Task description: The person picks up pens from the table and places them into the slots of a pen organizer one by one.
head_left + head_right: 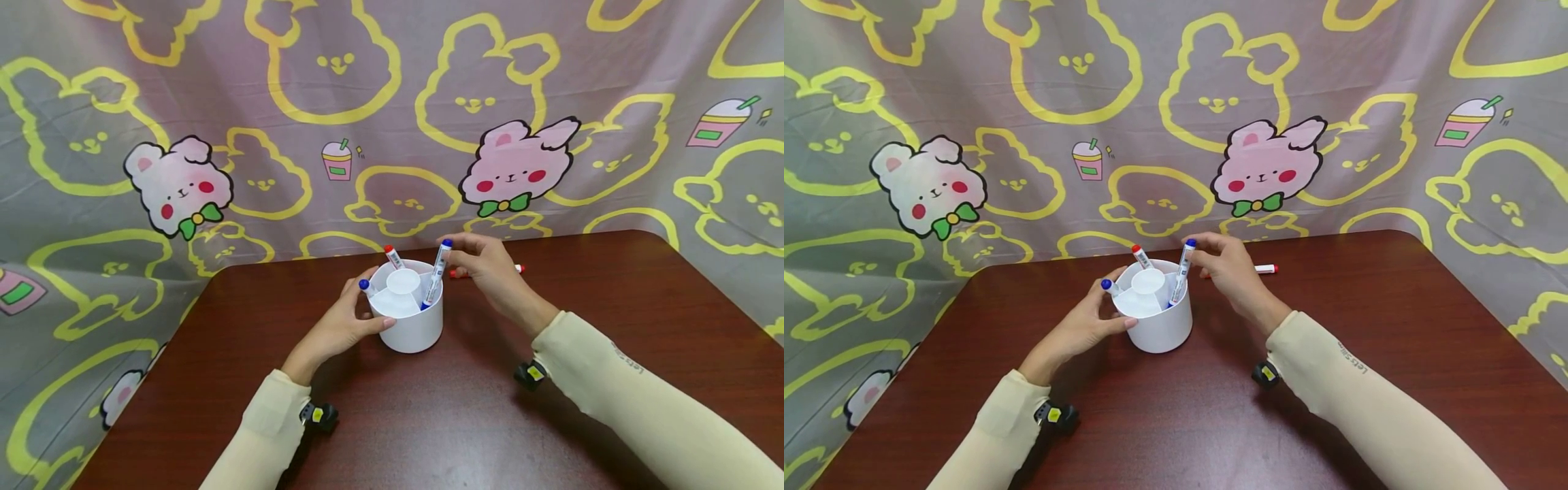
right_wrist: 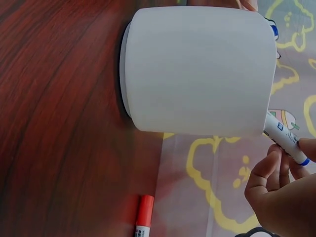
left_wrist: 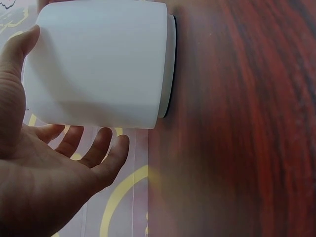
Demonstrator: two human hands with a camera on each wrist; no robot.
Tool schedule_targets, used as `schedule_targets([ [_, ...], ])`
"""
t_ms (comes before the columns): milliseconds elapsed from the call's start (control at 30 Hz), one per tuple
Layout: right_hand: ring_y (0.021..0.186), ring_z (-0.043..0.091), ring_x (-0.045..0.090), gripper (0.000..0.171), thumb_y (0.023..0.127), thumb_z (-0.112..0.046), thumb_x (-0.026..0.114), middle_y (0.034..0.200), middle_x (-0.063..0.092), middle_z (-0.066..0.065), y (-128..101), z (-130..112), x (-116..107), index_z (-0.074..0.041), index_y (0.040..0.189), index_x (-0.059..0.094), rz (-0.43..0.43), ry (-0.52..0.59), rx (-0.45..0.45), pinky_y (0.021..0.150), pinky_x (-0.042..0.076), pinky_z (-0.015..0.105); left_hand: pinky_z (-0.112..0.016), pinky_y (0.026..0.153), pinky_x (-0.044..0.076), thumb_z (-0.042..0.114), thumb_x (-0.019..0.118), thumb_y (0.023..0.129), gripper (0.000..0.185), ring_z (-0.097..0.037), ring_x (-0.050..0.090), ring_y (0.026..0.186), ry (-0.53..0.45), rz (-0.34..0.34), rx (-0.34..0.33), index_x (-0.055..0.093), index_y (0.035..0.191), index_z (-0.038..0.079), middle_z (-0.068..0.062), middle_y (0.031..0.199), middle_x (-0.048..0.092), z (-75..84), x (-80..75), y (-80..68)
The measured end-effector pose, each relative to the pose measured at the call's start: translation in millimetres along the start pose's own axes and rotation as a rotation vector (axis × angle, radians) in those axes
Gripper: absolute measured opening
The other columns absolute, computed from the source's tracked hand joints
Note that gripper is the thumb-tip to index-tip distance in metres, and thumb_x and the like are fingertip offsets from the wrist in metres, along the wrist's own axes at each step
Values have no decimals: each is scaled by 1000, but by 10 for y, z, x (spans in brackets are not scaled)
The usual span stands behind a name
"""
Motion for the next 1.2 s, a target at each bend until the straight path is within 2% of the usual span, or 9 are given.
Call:
schedule_targets([
  [233, 86, 14, 60, 33, 101, -12, 68, 111, 66, 4, 13, 37, 49, 0, 131, 66, 3, -28, 7, 74, 54, 24, -54, 116, 45, 20, 85, 90, 96, -32, 40, 143, 9, 1, 0, 27, 166, 25, -11, 160, 29, 4, -3, 1],
  [333, 87, 13, 61, 33, 101, -10, 67, 110, 64, 6, 13, 47, 68, 1, 131, 64, -1, -31, -1, 74, 54, 25, -54, 117, 45, 22, 85, 90, 95, -32, 39, 144, 12, 0, -6, 26, 165, 25, -10, 161, 29, 5, -7, -13],
  [633, 94, 18, 61, 30, 101, -8, 66, 106, 62, 6, 12, 77, 107, 0, 130, 63, -12, -66, 2, 76, 54, 27, -55, 116, 44, 21, 83, 91, 92, -36, 43, 145, -19, -18, 10, 25, 163, 24, -10, 161, 40, 19, 1, -19],
  [900, 84, 17, 57, 29, 100, -7, 67, 102, 62, 4, 9, 77, 128, 3, 127, 64, -3, -89, -4, 68, 49, 23, -50, 108, 52, 22, 83, 92, 91, -37, 50, 137, -13, -15, -7, 26, 162, 25, -13, 158, 42, 18, 1, -21],
  [1200, 82, 17, 56, 25, 100, -5, 66, 102, 62, 5, 4, 91, 157, 3, 124, 65, 0, -115, 25, 66, 48, 22, -52, 112, 49, 21, 84, 91, 92, -36, 47, 140, -18, -17, 5, 26, 162, 25, -12, 158, 42, 21, -5, -15],
])
Point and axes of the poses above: each hand's wrist, its own y-axis towards the middle knuckle, its own x-axis out of the palm, z = x × y, the point moved 3 cm from there along y, towards the middle knuckle
